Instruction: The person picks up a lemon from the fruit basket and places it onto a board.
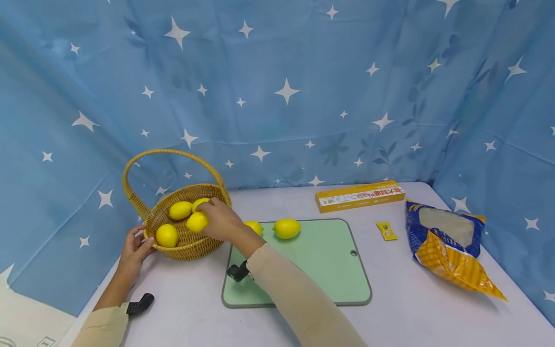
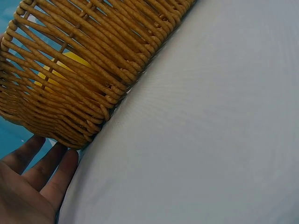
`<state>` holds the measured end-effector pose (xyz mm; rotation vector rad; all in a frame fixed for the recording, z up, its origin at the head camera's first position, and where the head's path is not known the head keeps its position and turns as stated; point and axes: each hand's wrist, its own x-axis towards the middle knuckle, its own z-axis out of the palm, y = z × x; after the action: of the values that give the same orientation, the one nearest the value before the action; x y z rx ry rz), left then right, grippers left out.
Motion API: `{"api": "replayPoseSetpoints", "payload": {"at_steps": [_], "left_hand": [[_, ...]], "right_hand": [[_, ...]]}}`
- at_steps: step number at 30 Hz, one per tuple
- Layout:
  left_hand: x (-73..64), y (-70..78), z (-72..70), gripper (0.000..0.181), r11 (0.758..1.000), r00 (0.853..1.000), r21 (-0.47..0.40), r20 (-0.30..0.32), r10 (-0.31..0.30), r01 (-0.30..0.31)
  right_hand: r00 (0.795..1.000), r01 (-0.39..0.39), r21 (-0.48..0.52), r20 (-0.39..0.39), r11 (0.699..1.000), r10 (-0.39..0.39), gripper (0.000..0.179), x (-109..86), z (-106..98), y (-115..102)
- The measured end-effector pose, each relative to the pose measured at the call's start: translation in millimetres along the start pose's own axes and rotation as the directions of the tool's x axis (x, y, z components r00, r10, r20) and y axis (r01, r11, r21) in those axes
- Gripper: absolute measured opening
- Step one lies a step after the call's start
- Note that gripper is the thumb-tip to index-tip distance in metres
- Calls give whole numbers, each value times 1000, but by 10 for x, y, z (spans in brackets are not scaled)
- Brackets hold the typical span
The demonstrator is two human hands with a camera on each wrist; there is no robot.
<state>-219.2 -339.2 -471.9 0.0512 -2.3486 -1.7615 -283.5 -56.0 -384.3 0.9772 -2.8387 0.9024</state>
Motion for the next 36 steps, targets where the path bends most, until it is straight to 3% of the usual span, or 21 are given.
{"api": "replayPoseSetpoints", "payload": {"at_steps": [14,21,36], "left_hand": [[8,-31,-24,62,1000,1000,-3,-5,-2,1],[3,-29,-14,65,1000,1000,9,-10,-19,19],[-10,-7,-5,64,1000,1000,-21,7,12,-12]], "right_hand": [[999,28,75,-36,997,-26,61,-309,-196,93],[998,0,57,-66,998,4,58,-445,-320,210],[993,-51,38,-107,998,55,53,-805,-571,549]]}}
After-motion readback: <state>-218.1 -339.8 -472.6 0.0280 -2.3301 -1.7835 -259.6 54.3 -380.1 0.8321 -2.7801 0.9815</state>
